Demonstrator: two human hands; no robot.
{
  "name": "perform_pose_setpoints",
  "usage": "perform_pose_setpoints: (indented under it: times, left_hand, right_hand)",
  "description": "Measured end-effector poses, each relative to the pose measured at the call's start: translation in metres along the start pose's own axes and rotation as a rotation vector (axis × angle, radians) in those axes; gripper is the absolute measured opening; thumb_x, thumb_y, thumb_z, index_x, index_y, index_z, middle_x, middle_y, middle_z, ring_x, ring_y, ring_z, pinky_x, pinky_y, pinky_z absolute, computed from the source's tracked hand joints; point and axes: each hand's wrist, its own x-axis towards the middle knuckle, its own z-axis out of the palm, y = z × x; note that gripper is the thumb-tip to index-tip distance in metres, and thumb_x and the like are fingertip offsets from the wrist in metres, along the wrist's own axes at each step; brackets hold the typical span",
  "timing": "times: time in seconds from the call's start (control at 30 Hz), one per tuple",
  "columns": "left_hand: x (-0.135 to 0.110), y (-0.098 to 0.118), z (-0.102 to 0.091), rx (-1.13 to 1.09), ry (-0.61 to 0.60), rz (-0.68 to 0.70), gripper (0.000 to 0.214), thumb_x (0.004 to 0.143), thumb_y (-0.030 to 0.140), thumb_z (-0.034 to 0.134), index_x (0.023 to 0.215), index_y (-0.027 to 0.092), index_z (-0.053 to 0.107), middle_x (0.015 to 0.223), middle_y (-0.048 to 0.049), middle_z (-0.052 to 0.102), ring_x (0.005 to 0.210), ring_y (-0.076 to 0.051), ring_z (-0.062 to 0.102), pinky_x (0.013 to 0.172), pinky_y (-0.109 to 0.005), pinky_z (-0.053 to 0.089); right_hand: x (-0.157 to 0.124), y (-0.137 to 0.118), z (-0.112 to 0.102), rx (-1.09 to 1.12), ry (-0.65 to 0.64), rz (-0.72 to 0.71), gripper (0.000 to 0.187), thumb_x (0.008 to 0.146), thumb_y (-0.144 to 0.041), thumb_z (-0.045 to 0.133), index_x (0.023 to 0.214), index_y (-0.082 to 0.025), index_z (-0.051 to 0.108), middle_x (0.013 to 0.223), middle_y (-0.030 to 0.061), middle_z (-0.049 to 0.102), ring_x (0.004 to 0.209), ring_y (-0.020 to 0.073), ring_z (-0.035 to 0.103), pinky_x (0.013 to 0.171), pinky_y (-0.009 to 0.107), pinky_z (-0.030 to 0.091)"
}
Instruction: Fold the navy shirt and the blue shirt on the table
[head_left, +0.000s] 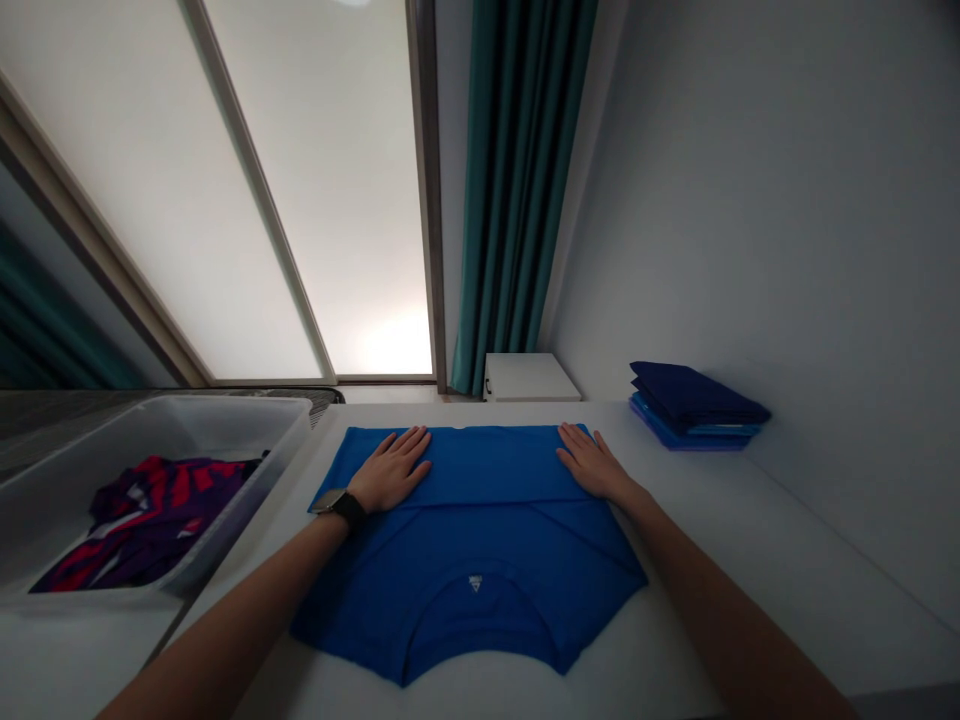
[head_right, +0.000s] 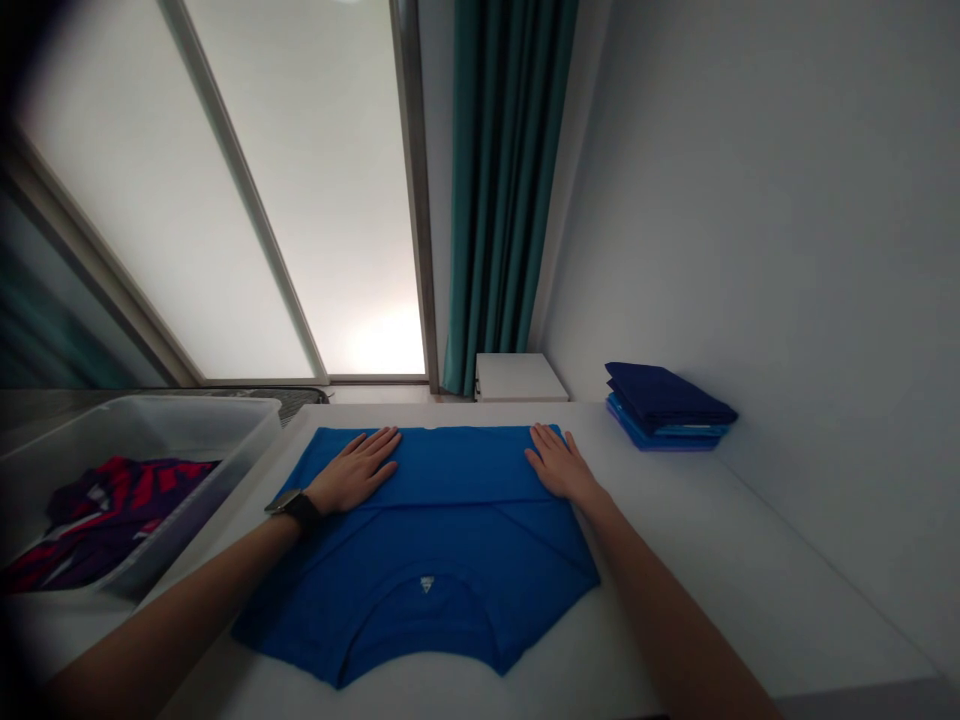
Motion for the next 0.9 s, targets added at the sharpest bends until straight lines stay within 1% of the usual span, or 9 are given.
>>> perform_pose_setpoints:
  times: [0.1, 0.23, 0.33, 0.4, 0.47, 0.57, 0.67, 0.77, 0.9]
  left_hand:
    - [0.0, 0.002, -0.001, 0.002, 0.008, 0.007, 0.061, 0.098, 0.054, 0.02, 0.151, 0.025, 0.024, 0.156, -0.0019, 0.026, 0.145, -0.022, 0.022, 0.118, -0.043, 0.016]
    - [0.0, 0.003, -0.005, 0.004, -0.029, 0.004, 0.062, 0.099, 0.054, 0.018, 0.151, 0.022, 0.026, 0.157, -0.0038, 0.025, 0.145, -0.022, 0.022, 0.119, -0.044, 0.015]
    - [0.0, 0.007, -0.012, 0.009, -0.053, -0.012, 0.063, 0.098, 0.054, 0.017, 0.151, 0.02, 0.028, 0.156, -0.0058, 0.026, 0.145, -0.023, 0.022, 0.118, -0.046, 0.014]
    - [0.001, 0.019, -0.016, 0.011, -0.047, -0.029, 0.064, 0.098, 0.054, 0.017, 0.15, 0.018, 0.031, 0.156, -0.0076, 0.027, 0.144, -0.024, 0.023, 0.118, -0.047, 0.015]
    - [0.004, 0.039, -0.017, 0.01, -0.025, -0.031, 0.065, 0.098, 0.053, 0.017, 0.149, 0.016, 0.032, 0.155, -0.0089, 0.028, 0.144, -0.024, 0.022, 0.118, -0.047, 0.015]
    - [0.007, 0.079, -0.012, -0.014, 0.022, 0.052, 0.064, 0.099, 0.052, 0.017, 0.15, 0.016, 0.03, 0.156, -0.0074, 0.027, 0.145, -0.022, 0.02, 0.119, -0.044, 0.016]
    - [0.01, 0.11, 0.0, -0.025, 0.029, 0.135, 0.063, 0.098, 0.053, 0.02, 0.15, 0.018, 0.029, 0.156, -0.0064, 0.027, 0.146, -0.022, 0.019, 0.119, -0.044, 0.015]
    - [0.01, 0.122, 0.008, -0.03, 0.026, 0.113, 0.062, 0.099, 0.052, 0.02, 0.15, 0.018, 0.029, 0.156, -0.0073, 0.029, 0.145, -0.022, 0.02, 0.119, -0.044, 0.017]
    - [0.006, 0.113, 0.006, -0.04, 0.009, 0.098, 0.062, 0.099, 0.052, 0.02, 0.15, 0.018, 0.03, 0.156, -0.0064, 0.027, 0.145, -0.021, 0.02, 0.119, -0.043, 0.016]
  right_hand:
    - [0.0, 0.0, 0.0, -0.003, -0.005, 0.002, 0.069, 0.095, -0.053, 0.009, 0.153, -0.017, 0.02, 0.159, 0.0042, 0.018, 0.146, 0.0198, 0.011, 0.118, 0.045, 0.0]
    - [-0.004, -0.002, -0.003, -0.028, 0.016, 0.015, 0.068, 0.096, -0.051, 0.009, 0.152, -0.015, 0.023, 0.158, 0.0061, 0.02, 0.146, 0.0198, 0.012, 0.118, 0.045, -0.002]
    - [-0.011, -0.013, -0.008, -0.068, 0.072, -0.019, 0.069, 0.096, -0.051, 0.008, 0.152, -0.014, 0.024, 0.158, 0.008, 0.02, 0.146, 0.0208, 0.01, 0.117, 0.046, -0.006]
    - [-0.017, -0.029, -0.011, -0.07, 0.098, -0.085, 0.07, 0.096, -0.052, 0.007, 0.152, -0.013, 0.023, 0.158, 0.0082, 0.019, 0.147, 0.0209, 0.009, 0.118, 0.045, -0.007]
    - [-0.022, -0.049, -0.011, -0.047, 0.091, -0.155, 0.072, 0.096, -0.055, 0.007, 0.152, -0.012, 0.021, 0.159, 0.008, 0.018, 0.147, 0.0207, 0.008, 0.118, 0.043, -0.005]
    - [-0.027, -0.077, -0.005, -0.012, 0.054, -0.202, 0.075, 0.095, -0.058, 0.006, 0.152, -0.012, 0.02, 0.159, 0.008, 0.016, 0.147, 0.0208, 0.009, 0.119, 0.042, 0.001]
    - [-0.028, -0.09, 0.003, -0.009, 0.042, -0.203, 0.075, 0.095, -0.059, 0.008, 0.152, -0.012, 0.023, 0.158, 0.0092, 0.018, 0.146, 0.0211, 0.011, 0.119, 0.043, 0.005]
    - [-0.027, -0.09, 0.007, -0.007, 0.043, -0.202, 0.073, 0.096, -0.059, 0.009, 0.152, -0.013, 0.024, 0.158, 0.0094, 0.019, 0.146, 0.0216, 0.013, 0.119, 0.044, 0.007]
    - [-0.026, -0.087, 0.007, 0.005, 0.029, -0.204, 0.073, 0.096, -0.06, 0.01, 0.152, -0.015, 0.023, 0.158, 0.0082, 0.019, 0.146, 0.0213, 0.012, 0.119, 0.045, 0.006]
